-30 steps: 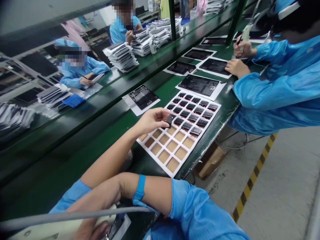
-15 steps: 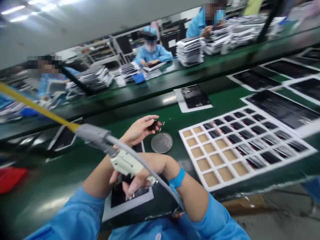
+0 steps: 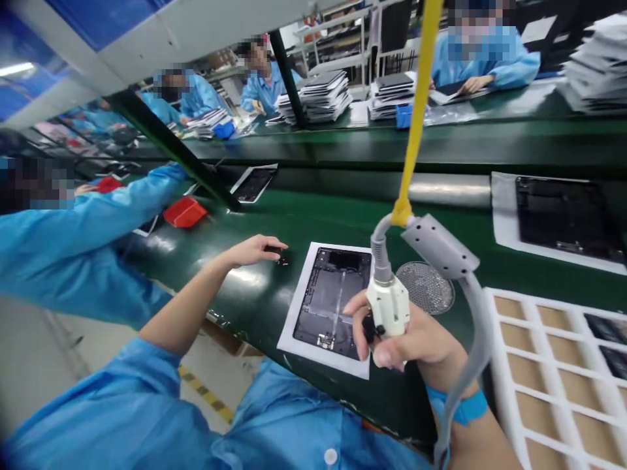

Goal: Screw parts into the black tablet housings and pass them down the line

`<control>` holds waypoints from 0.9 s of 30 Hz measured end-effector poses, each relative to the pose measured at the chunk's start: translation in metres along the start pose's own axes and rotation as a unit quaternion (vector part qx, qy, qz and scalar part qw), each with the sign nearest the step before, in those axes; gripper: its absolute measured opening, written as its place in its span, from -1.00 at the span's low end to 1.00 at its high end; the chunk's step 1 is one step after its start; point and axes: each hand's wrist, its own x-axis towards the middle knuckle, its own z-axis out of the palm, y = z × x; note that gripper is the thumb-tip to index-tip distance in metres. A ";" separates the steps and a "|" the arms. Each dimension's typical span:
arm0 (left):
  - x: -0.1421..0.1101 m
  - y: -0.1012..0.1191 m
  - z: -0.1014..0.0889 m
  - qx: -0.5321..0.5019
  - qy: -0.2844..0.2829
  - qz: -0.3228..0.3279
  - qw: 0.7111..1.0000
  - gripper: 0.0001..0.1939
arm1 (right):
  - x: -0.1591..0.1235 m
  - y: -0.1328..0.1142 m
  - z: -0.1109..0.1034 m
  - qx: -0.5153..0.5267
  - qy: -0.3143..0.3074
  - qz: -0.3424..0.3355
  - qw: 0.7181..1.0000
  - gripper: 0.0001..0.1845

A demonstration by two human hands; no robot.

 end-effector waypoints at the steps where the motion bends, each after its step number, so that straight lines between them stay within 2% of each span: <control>1: 0.000 -0.007 -0.005 0.039 -0.012 -0.005 0.999 -0.62 | -0.001 0.001 0.001 0.000 0.012 -0.001 1.000 -0.19; 4: 0.008 -0.021 -0.011 0.137 -0.030 -0.001 0.990 -0.60 | -0.001 0.000 0.003 0.006 0.039 -0.013 0.999 -0.22; 8: 0.018 -0.028 -0.002 0.190 0.012 0.061 0.980 -0.54 | -0.001 -0.004 0.003 0.000 0.038 -0.035 0.999 -0.26; 10: 0.017 -0.031 0.009 0.186 0.070 0.072 0.978 -0.56 | -0.003 -0.009 0.004 -0.011 0.050 -0.042 0.998 -0.27; 12: 0.015 -0.035 0.024 0.178 0.148 0.053 0.971 -0.62 | -0.004 -0.016 0.007 -0.028 0.082 -0.051 0.995 -0.28; 15: 0.008 -0.041 0.047 0.163 0.256 0.023 0.953 -0.81 | -0.003 -0.025 0.011 -0.048 0.144 -0.071 0.986 -0.31; 18: 0.002 -0.047 0.063 0.145 0.325 0.013 0.935 -0.94 | 0.002 -0.031 0.010 -0.066 0.188 -0.096 0.975 -0.29; 21: -0.001 -0.048 0.069 0.130 0.351 0.008 0.927 -0.89 | 0.007 -0.032 0.006 -0.087 0.224 -0.130 0.962 -0.29; 27: -0.005 -0.048 0.065 0.120 0.353 0.031 0.927 -0.83 | 0.014 -0.027 0.004 -0.119 0.288 -0.179 0.933 -0.30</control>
